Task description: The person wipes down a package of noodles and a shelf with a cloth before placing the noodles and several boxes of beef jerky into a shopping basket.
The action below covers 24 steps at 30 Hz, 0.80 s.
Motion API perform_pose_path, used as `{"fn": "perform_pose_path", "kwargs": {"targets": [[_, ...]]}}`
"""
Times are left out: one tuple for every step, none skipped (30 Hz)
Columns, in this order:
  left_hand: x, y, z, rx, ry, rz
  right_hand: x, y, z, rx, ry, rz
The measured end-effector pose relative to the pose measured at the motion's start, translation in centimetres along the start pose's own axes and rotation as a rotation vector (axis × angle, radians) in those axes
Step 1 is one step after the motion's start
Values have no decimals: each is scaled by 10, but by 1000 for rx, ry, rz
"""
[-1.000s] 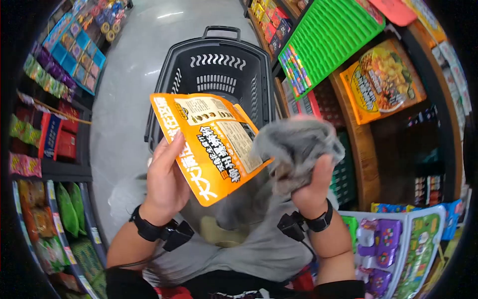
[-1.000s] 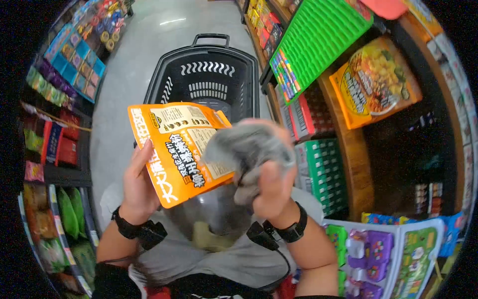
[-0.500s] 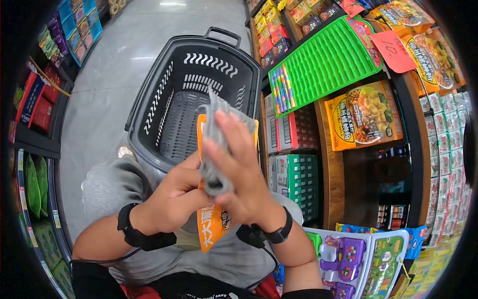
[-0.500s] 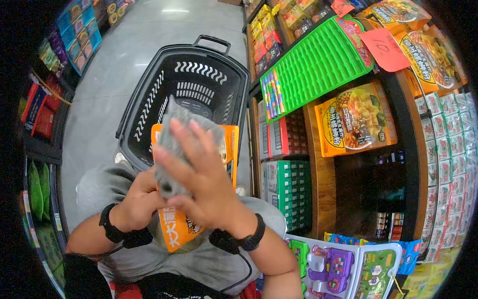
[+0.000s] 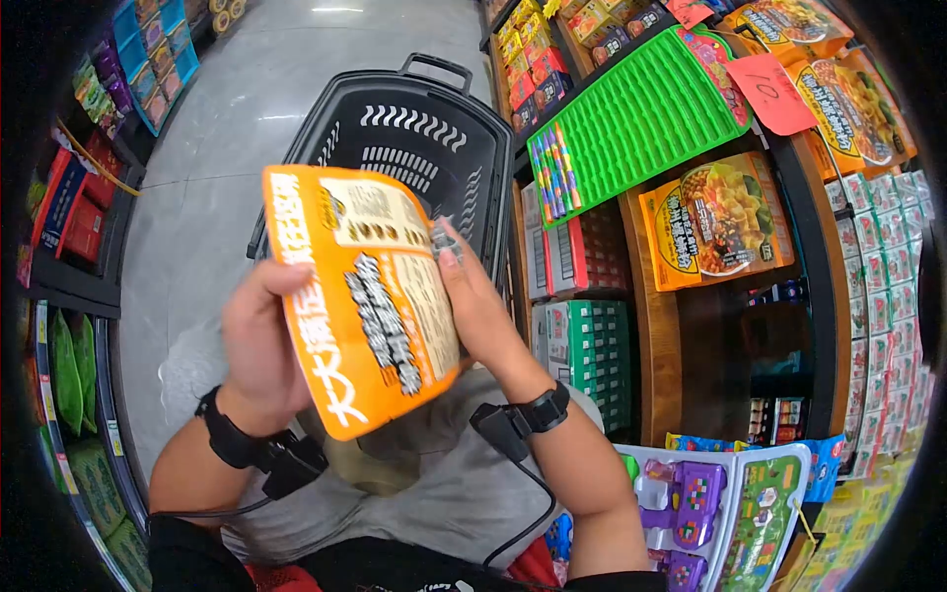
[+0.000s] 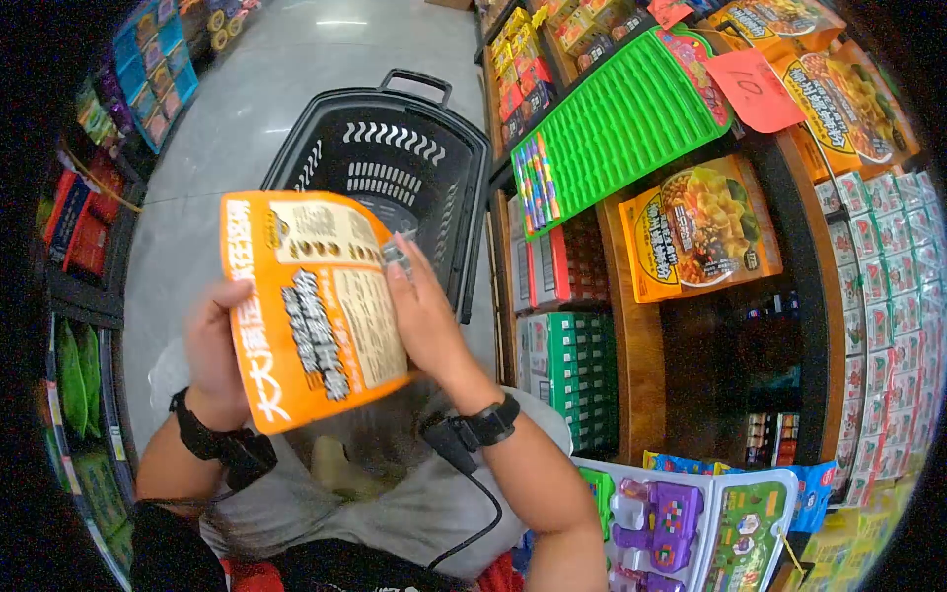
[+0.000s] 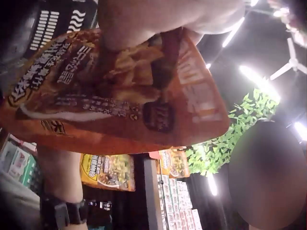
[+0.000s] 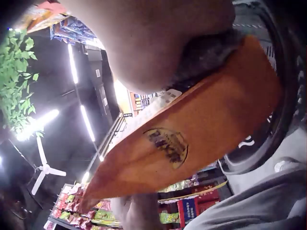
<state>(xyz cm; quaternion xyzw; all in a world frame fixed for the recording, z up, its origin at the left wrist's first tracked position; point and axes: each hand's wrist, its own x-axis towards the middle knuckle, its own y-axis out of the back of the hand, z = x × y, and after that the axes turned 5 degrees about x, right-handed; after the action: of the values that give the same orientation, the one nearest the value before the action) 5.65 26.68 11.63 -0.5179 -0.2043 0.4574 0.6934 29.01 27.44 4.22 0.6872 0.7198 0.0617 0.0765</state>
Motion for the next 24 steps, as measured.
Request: {"fn": "perform_pose_path", "kwargs": {"targets": [[2,3,6,25,-43,-11,-3,-3,-5,36,16,-38],[3,7,12,50,-87,-23,-7,-7,-3,62,-2,-41],[5,10,17,70,-131,-10,-12,-12,-1,88,-19,-46],[7,12,20,89,-176,4,-17,-17,-2,116,-37,-52],[7,14,21,109,-220,18,-23,-20,-5,86,-34,-61],[8,14,20,167,-246,18,-29,-26,-12,50,37,-56],[7,14,17,225,-271,18,-33,-33,-21,13,108,-50],[7,13,13,283,-298,16,-38,-41,-30,-25,181,-44],[5,8,8,289,-321,30,-44,-49,-42,-27,245,-47],[5,5,6,338,-342,40,-46,-51,-45,-120,374,-74],[4,2,5,387,-363,49,-47,-52,-46,-216,502,-98],[4,1,4,435,-381,58,-47,-53,-46,-313,627,-120],[2,1,5,462,-345,81,-47,-53,-45,-293,708,-132],[0,0,2,533,-331,76,-47,-51,-46,-307,752,-165],[-4,-3,-1,602,-319,72,-46,-49,-49,-322,796,-201],[-6,-4,-4,671,-307,67,-44,-47,-51,-337,841,-239],[-7,0,-6,666,-279,92,-39,-46,-46,-348,879,-183],[-8,2,-6,641,-247,72,-36,-43,-42,-383,858,-145],[-9,4,-5,616,-214,51,-32,-40,-39,-417,836,-106],[-10,5,-6,592,-182,30,-28,-36,-36,-453,814,-66],[-10,5,-9,585,-193,9,-20,-31,-34,-468,796,50],[-11,0,-13,585,-194,9,-12,-28,-30,-402,734,132],[-12,-8,-19,586,-192,8,-5,-24,-26,-336,670,216],[-12,-12,-22,588,-188,4,3,-19,-22,-269,605,303]]}}
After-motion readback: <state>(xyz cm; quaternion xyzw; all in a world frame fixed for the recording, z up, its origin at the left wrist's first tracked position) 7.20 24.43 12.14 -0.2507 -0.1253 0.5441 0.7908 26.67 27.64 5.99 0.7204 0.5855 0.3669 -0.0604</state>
